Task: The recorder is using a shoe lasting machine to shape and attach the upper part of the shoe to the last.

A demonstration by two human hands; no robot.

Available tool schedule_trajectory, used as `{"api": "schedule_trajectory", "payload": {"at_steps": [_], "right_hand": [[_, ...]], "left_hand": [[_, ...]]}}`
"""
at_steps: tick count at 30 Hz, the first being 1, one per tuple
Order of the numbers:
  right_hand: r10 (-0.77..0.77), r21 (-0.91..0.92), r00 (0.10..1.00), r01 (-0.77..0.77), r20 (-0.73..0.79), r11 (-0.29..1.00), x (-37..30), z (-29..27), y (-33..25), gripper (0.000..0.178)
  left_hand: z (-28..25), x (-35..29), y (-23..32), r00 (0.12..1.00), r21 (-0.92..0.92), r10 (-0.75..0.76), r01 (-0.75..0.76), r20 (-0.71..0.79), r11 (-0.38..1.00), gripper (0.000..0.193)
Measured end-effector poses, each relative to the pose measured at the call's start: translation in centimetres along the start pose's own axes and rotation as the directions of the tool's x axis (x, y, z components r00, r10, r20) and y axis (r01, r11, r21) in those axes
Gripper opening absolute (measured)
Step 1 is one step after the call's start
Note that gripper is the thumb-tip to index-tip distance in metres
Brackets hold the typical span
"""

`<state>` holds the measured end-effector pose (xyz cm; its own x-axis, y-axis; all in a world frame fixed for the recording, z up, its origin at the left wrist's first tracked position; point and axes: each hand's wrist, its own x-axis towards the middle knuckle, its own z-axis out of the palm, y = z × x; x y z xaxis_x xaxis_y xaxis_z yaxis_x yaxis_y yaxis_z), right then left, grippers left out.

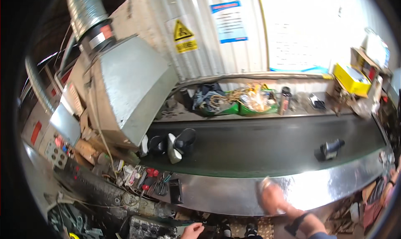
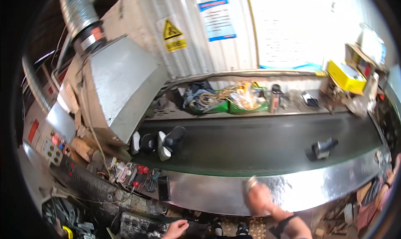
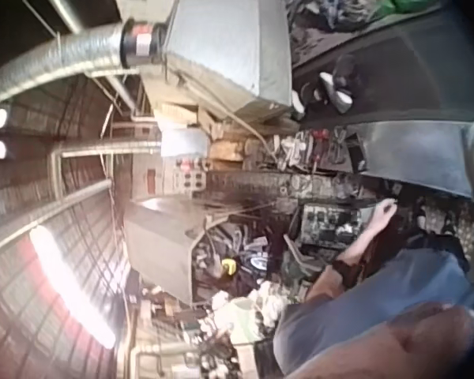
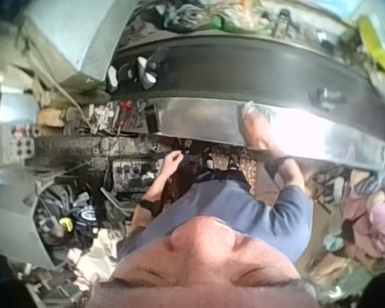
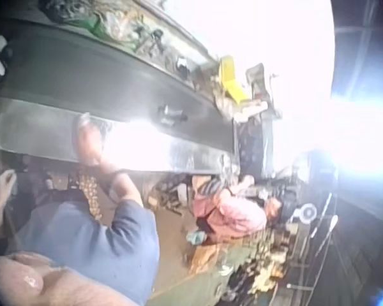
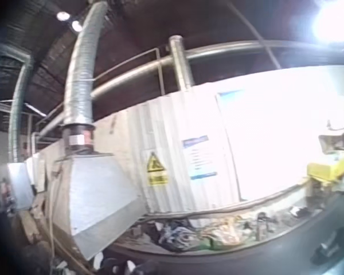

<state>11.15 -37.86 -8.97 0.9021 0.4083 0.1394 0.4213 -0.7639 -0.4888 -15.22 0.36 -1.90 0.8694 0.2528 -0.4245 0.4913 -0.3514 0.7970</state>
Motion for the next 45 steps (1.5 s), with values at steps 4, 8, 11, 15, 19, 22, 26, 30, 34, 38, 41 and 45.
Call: {"api": "schedule_trajectory", "payload": {"at_steps": [4,8,11,15,19,22,26,30,34,38,41,45], "right_hand": [[-0.465,0.046,0.871,0.464,0.157,0.885,-5.4,0.4,-6.1,0.044],[-0.157,0.155,0.977,0.134,0.143,0.979,-8.9,0.1,-6.4,0.060],[0.013,0.237,0.971,-0.071,0.239,0.969,-9.1,0.5,-5.2,0.060],[0.276,0.616,0.916,-0.401,0.292,0.678,-10.6,5.3,3.2,0.058],[0.369,0.770,0.929,-0.259,0.032,0.583,-7.6,8.5,2.2,0.060],[0.544,0.823,0.769,-0.521,0.336,0.228,-2.1,8.1,-2.1,0.064],[0.539,0.822,0.709,-0.567,0.455,0.051,4.5,-1.7,-15.5,0.089],[0.542,0.874,0.685,-0.372,0.487,-0.314,5.3,1.4,-14.0,0.110],[0.575,0.850,0.644,-0.253,0.504,-0.462,4.5,2.5,-12.8,0.112],[0.481,0.800,0.714,-0.185,0.508,-0.571,3.3,-1.2,-14.9,0.092],[0.393,0.789,0.844,-0.056,0.365,-0.612,0.5,-2.0,-13.7,0.090],[0.542,0.804,0.744,0.009,0.391,-0.594,-2.3,-2.4,-9.7,0.080]], "left_hand": [[-2.9,8.9,0.3,0.982,0.087,0.175,-0.169,-0.072,0.982,0.044],[-5.8,18.3,5.1,0.932,0.179,0.345,-0.323,-0.113,0.929,0.043],[-8.9,26.8,5.5,0.878,0.348,0.472,-0.420,-0.076,0.838,0.045],[-12.5,35.1,10.0,0.776,0.666,0.577,-0.291,-0.256,0.687,0.073],[-15.9,39.9,10.5,0.719,0.905,0.671,-0.143,-0.183,0.400,0.079],[-16.0,43.1,12.5,0.908,0.890,0.419,-0.218,0.033,0.402,0.065],[-9.0,40.8,21.0,0.699,0.381,0.521,-0.709,0.491,0.593,0.041],[-8.2,36.7,24.7,0.671,-0.001,0.511,-0.605,0.537,0.796,0.046],[-13.7,41.7,17.1,0.795,0.551,0.593,-0.554,0.129,0.624,0.071],[-18.5,44.1,3.4,0.766,0.721,0.443,0.038,-0.466,0.692,0.099],[-18.9,45.9,1.3,0.746,0.339,-0.036,0.343,-0.664,0.876,0.117],[-17.0,46.2,4.5,0.839,0.323,-0.203,0.402,-0.504,0.857,0.114]]}}
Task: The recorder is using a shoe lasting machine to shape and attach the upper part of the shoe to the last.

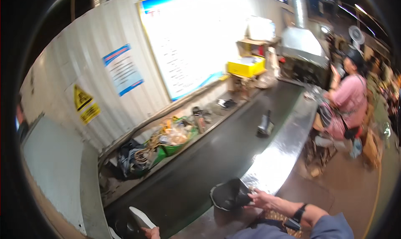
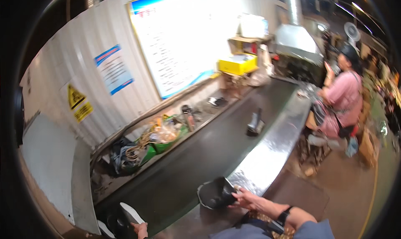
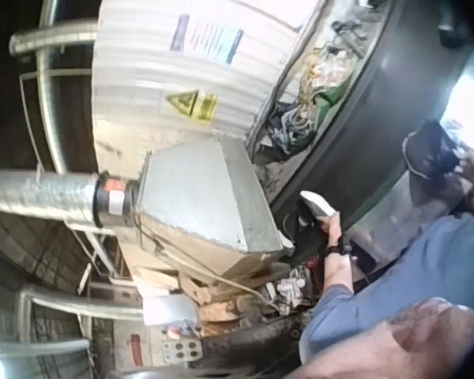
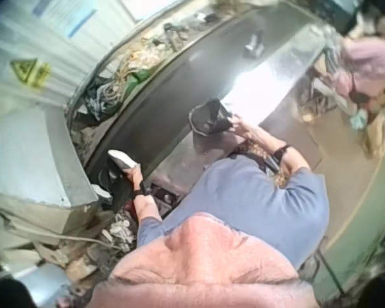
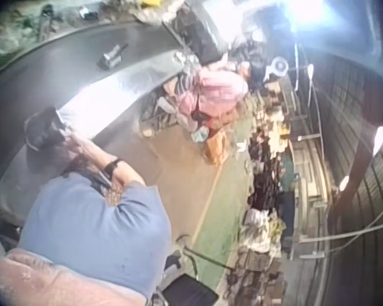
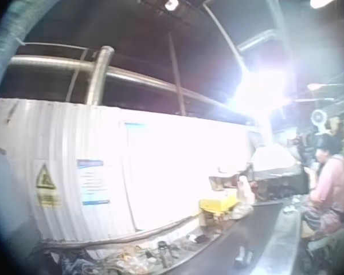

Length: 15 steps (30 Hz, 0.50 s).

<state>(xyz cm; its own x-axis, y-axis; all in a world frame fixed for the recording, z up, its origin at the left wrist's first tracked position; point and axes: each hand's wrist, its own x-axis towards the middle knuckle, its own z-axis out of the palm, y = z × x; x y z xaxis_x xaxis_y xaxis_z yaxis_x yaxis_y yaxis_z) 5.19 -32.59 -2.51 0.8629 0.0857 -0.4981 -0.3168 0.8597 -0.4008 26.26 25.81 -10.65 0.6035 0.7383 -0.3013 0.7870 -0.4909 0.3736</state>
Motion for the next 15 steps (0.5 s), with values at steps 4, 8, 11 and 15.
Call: {"api": "schedule_trajectory", "payload": {"at_steps": [4,8,11,15], "right_hand": [[0.047,-0.086,0.965,-0.071,-0.258,0.994,-1.3,2.1,-2.1,0.059],[-0.053,-0.078,0.998,0.050,-0.037,0.996,-0.6,-2.3,-4.1,0.101],[-0.093,0.004,0.989,0.094,-0.118,0.996,-1.7,-4.8,-3.8,0.099],[-0.030,0.007,0.998,0.030,-0.052,1.000,-4.1,-5.1,-3.2,0.075]], "left_hand": [[-3.4,-0.8,-4.3,0.884,0.026,0.463,-0.462,-0.072,0.887,0.069],[-8.3,-15.2,1.9,0.359,0.386,0.930,-0.849,-0.080,0.361,0.071],[-4.9,-18.6,3.7,0.020,0.200,0.999,-0.979,-0.039,0.027,0.040],[-3.9,-30.5,4.6,-0.045,0.107,0.998,-0.993,0.048,-0.050,0.044]]}}
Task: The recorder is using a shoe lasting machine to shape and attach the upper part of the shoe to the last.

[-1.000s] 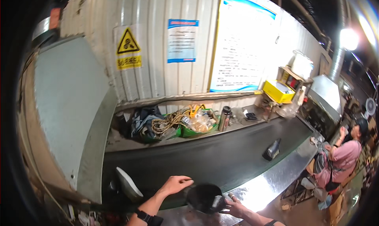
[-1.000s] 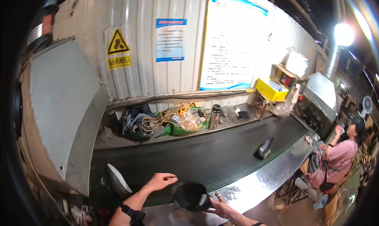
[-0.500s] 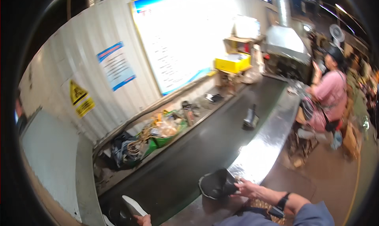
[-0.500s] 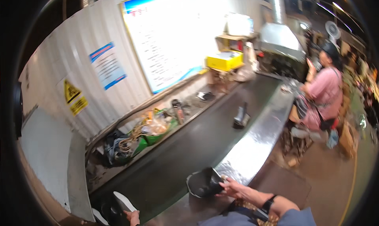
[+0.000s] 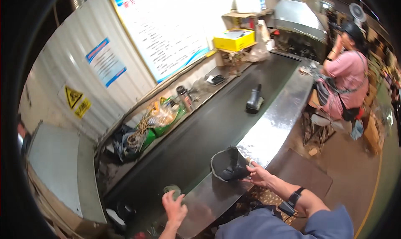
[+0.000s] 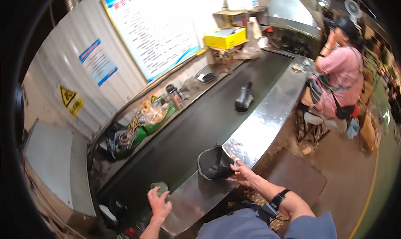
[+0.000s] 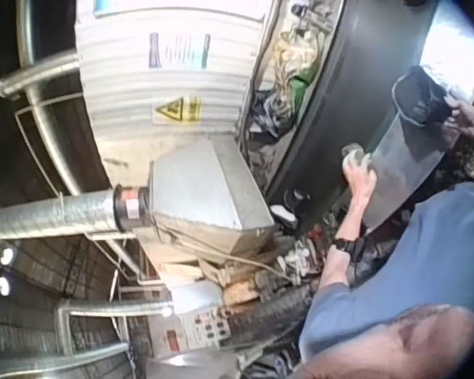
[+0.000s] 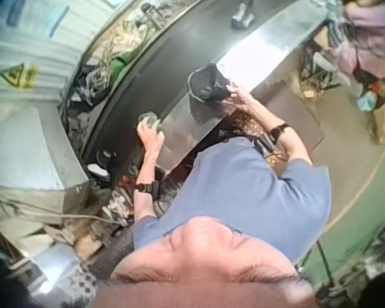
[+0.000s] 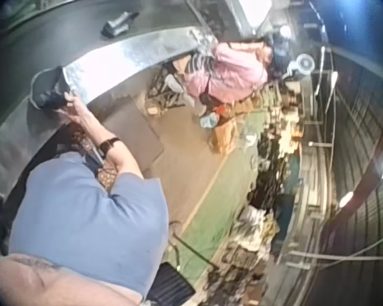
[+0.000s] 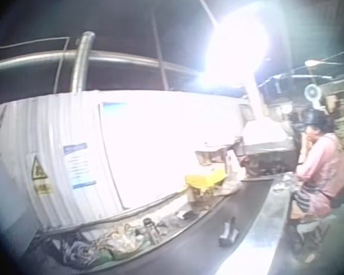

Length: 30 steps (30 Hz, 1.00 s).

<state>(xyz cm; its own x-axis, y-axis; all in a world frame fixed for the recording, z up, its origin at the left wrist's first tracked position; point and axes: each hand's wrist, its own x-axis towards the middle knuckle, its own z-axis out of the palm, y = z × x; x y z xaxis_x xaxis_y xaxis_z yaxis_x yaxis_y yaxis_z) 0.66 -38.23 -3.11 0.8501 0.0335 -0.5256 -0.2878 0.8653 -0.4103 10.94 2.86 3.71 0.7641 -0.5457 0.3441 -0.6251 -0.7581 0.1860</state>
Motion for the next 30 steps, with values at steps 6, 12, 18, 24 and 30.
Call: {"api": "schedule_trajectory", "payload": {"at_steps": [6,12,18,24,30], "right_hand": [[-0.070,0.063,0.996,0.073,-0.050,0.995,0.4,-1.9,-0.1,0.032],[-0.064,-0.057,0.978,0.054,-0.197,0.997,-0.3,-1.1,0.3,0.037],[-0.394,-0.797,0.894,0.393,0.215,0.458,-5.0,1.8,-1.1,0.021],[0.111,-0.476,0.545,0.800,0.831,-0.365,-6.4,2.6,4.4,0.028],[0.150,-0.354,0.462,0.817,0.874,-0.456,-5.4,3.4,8.0,0.040]], "left_hand": [[3.6,-1.5,11.9,0.985,-0.018,0.171,-0.171,-0.033,0.985,0.037],[8.6,-1.9,15.7,0.963,-0.073,0.262,-0.266,-0.061,0.961,0.031],[7.5,0.9,12.0,0.812,-0.881,-0.368,0.472,0.452,-0.041,0.034],[9.3,0.7,1.1,0.525,-0.447,-0.163,0.476,0.835,-0.758,0.037],[13.6,0.4,-4.2,0.313,-0.450,-0.323,0.647,0.893,-0.616,0.044]]}}
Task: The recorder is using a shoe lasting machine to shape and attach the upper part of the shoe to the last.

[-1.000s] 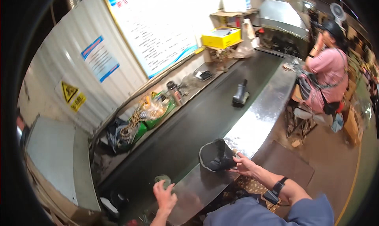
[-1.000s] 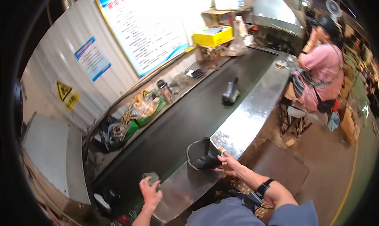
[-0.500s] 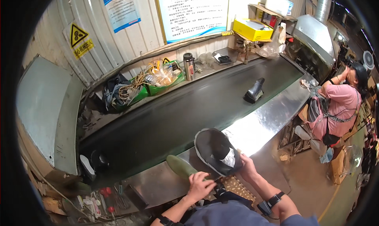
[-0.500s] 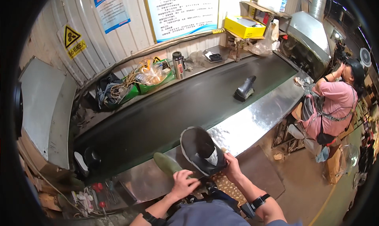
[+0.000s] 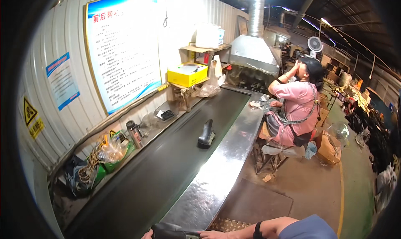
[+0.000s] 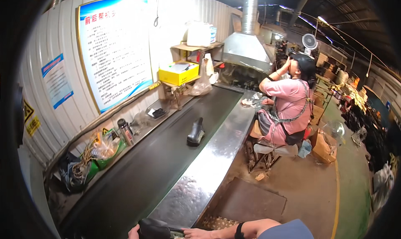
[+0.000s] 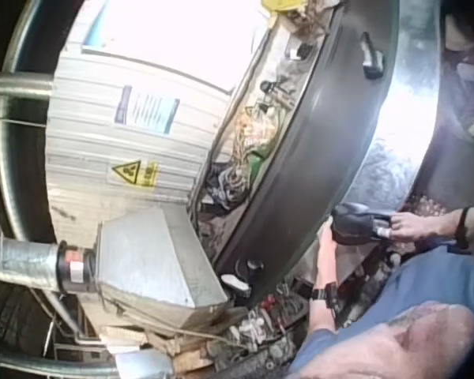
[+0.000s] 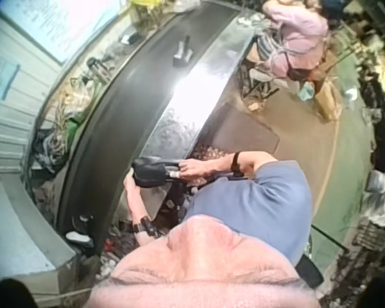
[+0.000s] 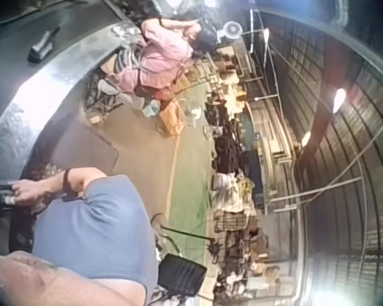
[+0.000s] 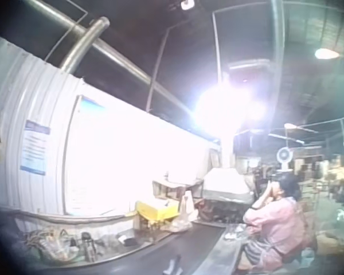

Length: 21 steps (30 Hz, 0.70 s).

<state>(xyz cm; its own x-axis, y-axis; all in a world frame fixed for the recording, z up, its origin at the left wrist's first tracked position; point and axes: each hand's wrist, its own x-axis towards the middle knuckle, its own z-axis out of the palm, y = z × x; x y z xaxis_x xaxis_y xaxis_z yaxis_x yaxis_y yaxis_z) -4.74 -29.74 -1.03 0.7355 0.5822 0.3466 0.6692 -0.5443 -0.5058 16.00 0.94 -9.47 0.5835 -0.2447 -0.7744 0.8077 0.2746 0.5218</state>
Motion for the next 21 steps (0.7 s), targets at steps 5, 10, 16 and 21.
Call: {"api": "schedule_trajectory", "payload": {"at_steps": [5,10,16,21], "right_hand": [[0.132,0.087,0.991,-0.130,-0.023,0.988,2.2,-0.4,-1.1,0.050],[0.311,0.383,0.918,-0.202,-0.247,0.901,3.7,2.3,0.2,0.078],[0.276,0.503,0.941,-0.145,-0.196,0.852,1.6,2.6,2.4,0.084],[0.270,0.580,0.961,-0.190,-0.053,0.792,-3.8,-0.5,3.3,0.074]], "left_hand": [[-0.2,2.4,0.5,0.971,0.194,0.201,-0.174,-0.132,0.966,0.045],[-0.6,3.9,0.1,0.706,0.667,0.694,-0.448,-0.145,0.595,0.047],[1.1,1.9,-2.3,0.602,0.798,0.770,-0.347,-0.214,0.493,0.051],[2.4,-1.7,-6.6,0.743,0.786,0.581,-0.122,-0.332,0.606,0.060]]}}
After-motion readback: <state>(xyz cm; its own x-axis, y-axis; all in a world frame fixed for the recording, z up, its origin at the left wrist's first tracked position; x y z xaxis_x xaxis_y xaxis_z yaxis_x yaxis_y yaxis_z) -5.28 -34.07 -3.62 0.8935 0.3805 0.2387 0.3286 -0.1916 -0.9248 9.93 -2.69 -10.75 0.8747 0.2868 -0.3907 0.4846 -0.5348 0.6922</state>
